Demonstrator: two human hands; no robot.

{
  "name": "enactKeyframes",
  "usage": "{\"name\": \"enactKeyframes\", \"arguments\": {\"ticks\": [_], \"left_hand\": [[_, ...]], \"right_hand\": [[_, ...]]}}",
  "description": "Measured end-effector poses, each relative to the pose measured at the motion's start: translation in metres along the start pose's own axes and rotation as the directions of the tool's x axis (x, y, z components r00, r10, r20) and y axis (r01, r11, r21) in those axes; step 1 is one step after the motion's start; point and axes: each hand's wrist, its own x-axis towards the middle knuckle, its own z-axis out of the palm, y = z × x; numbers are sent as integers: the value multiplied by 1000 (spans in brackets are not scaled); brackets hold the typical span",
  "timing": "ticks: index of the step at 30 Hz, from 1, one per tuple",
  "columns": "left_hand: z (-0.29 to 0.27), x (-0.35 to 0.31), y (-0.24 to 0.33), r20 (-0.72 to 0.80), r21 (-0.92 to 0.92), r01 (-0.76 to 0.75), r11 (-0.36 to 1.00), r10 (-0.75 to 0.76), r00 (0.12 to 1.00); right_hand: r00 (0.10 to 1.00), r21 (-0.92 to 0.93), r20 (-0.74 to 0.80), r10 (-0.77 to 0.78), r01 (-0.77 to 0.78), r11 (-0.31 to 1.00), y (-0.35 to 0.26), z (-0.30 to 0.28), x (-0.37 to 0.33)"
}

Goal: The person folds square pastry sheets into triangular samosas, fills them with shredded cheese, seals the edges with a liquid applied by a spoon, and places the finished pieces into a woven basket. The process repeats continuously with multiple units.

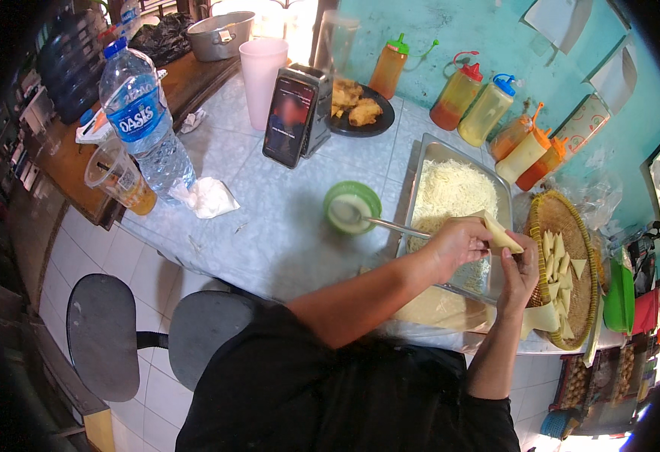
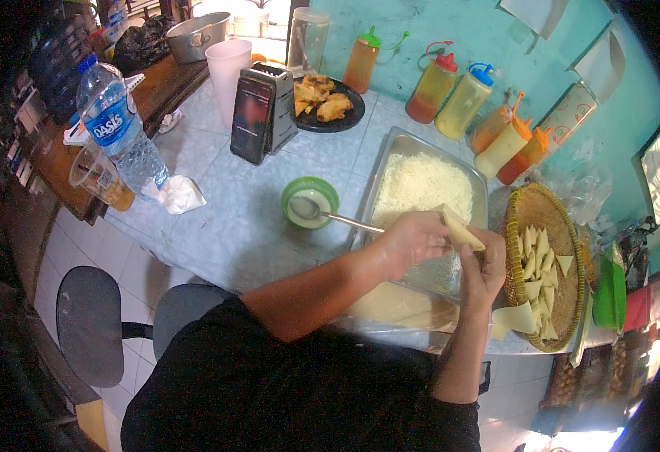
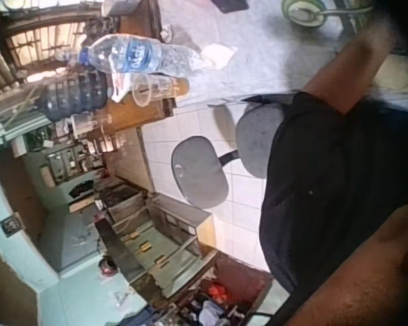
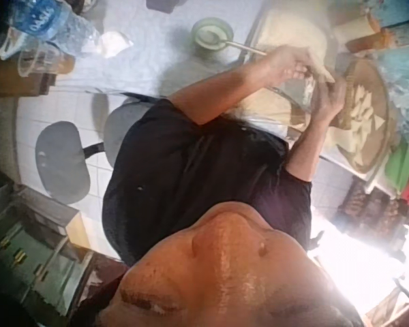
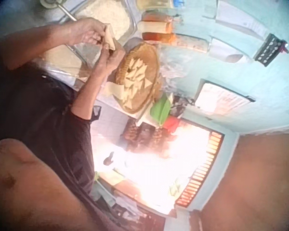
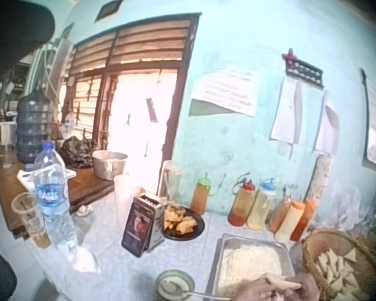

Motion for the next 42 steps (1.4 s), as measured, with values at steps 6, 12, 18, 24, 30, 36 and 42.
{"name": "enactKeyframes", "arguments": {"ticks": [6,12,18,24,30,36,42], "left_hand": [[-2,-1,-3,127,84,-43,995,32,991],[13,-8,-3,126,119,-107,987,92,988],[13,-11,1,23,467,-137,874,142,990],[14,-19,9,23,330,-40,943,35,999],[11,-14,10,97,-39,72,997,-68,993],[16,-13,4,135,145,41,989,-61,989],[-18,-8,-6,68,433,-93,896,70,995]], "right_hand": [[997,105,-74,-7,14,994,5,-2,-2],[990,30,-133,-47,52,998,8,5,-9],[875,-763,40,-482,338,551,-14,11,-15],[939,-804,186,-289,314,504,-17,11,-18],[949,-780,123,-289,273,563,-4,14,-18],[957,-803,98,-273,238,546,-3,21,-21],[965,-770,82,-249,220,599,-16,20,-27]]}}
